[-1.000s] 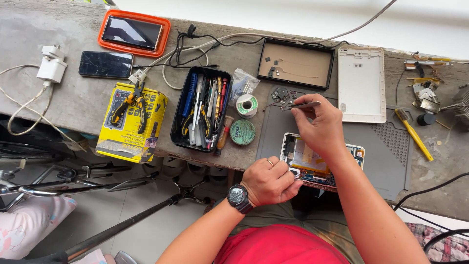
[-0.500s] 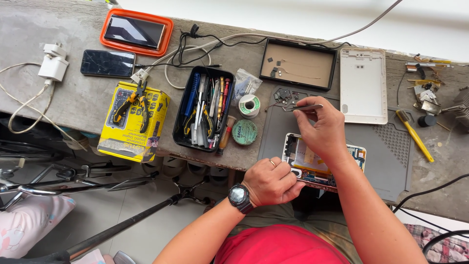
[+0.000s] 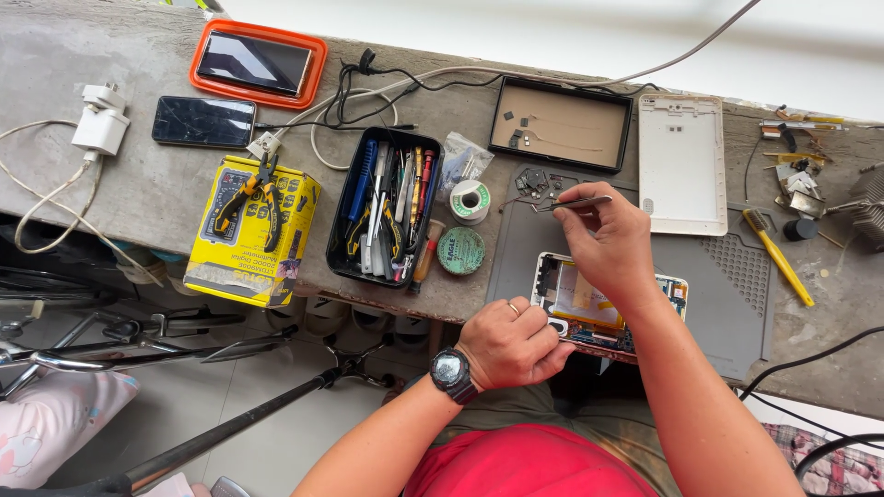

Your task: Disassembling a smartphone to access and remove internal components like the battery and motherboard using precision tools.

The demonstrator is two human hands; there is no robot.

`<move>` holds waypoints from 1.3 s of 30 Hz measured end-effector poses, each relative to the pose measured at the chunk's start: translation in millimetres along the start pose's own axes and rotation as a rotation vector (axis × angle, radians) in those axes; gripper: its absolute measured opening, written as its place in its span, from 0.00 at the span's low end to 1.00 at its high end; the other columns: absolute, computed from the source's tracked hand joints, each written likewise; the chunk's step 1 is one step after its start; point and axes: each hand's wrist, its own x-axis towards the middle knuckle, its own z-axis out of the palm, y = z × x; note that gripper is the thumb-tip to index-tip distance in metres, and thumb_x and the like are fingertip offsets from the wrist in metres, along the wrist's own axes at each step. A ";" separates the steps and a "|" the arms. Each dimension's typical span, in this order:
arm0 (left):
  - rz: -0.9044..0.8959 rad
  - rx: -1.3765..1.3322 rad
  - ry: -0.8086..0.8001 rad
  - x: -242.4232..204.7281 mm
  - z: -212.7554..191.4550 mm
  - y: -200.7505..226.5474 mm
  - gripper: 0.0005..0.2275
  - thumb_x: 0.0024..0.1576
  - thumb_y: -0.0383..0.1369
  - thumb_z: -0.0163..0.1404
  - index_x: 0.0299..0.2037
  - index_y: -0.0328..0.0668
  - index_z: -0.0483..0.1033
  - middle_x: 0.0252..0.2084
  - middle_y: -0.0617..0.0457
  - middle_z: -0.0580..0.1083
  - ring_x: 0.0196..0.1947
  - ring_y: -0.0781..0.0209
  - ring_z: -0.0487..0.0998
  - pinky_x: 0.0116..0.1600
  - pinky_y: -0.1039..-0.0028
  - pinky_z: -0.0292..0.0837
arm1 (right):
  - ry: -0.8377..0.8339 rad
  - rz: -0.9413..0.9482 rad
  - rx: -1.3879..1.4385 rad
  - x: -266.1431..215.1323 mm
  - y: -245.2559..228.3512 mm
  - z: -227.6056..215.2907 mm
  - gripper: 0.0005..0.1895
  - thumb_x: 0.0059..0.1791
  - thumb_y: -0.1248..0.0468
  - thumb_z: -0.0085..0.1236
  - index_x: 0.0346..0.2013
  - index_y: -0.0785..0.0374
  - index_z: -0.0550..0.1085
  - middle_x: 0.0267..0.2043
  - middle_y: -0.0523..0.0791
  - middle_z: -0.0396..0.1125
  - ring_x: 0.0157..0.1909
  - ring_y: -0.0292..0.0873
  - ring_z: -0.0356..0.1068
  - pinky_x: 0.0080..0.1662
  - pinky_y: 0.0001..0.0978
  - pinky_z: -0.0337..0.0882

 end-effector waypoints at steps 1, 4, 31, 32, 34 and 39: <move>0.001 0.003 0.001 0.5 -0.4 -0.1 0.16 0.66 0.41 0.46 0.24 0.49 0.69 0.27 0.54 0.63 0.26 0.56 0.71 0.32 0.69 0.69 | -0.009 0.018 0.013 -0.1 -1.6 -1.5 0.07 0.57 0.74 0.66 0.48 0.65 0.79 0.42 0.53 0.75 0.47 0.50 0.80 0.50 0.40 0.81; -0.001 0.000 0.004 0.9 -0.5 -0.3 0.16 0.66 0.41 0.46 0.24 0.49 0.68 0.27 0.54 0.62 0.25 0.56 0.71 0.32 0.69 0.69 | -0.015 0.042 0.023 0.4 -3.4 -4.5 0.07 0.56 0.74 0.66 0.49 0.65 0.79 0.42 0.53 0.76 0.46 0.49 0.80 0.50 0.40 0.81; -0.113 -0.032 -0.051 6.0 -3.4 2.4 0.15 0.67 0.42 0.47 0.27 0.48 0.70 0.27 0.55 0.63 0.26 0.55 0.72 0.33 0.69 0.72 | 0.071 -0.143 -0.067 73.6 -14.5 8.4 0.08 0.56 0.75 0.70 0.47 0.65 0.79 0.42 0.54 0.77 0.44 0.53 0.82 0.44 0.42 0.83; -0.169 -0.048 -0.074 8.9 -4.3 3.8 0.15 0.68 0.42 0.45 0.29 0.47 0.70 0.28 0.55 0.63 0.26 0.53 0.73 0.33 0.68 0.72 | 0.084 -0.177 -0.053 86.3 -15.9 11.1 0.08 0.56 0.76 0.69 0.47 0.65 0.79 0.42 0.53 0.76 0.44 0.52 0.82 0.43 0.42 0.83; -0.256 -0.051 -0.094 11.7 -1.1 1.8 0.11 0.67 0.41 0.47 0.36 0.46 0.73 0.29 0.57 0.64 0.27 0.53 0.76 0.33 0.68 0.74 | 0.064 -0.198 -0.055 100.6 -6.8 19.7 0.09 0.55 0.76 0.70 0.47 0.65 0.79 0.42 0.53 0.77 0.44 0.54 0.82 0.42 0.43 0.83; -0.330 0.156 -0.235 49.5 -7.3 -27.9 0.03 0.62 0.32 0.51 0.37 0.45 0.74 0.31 0.55 0.68 0.30 0.48 0.78 0.34 0.63 0.74 | 0.066 -0.189 -0.063 90.8 -8.0 10.3 0.10 0.54 0.77 0.69 0.47 0.64 0.79 0.42 0.52 0.76 0.45 0.53 0.82 0.42 0.45 0.84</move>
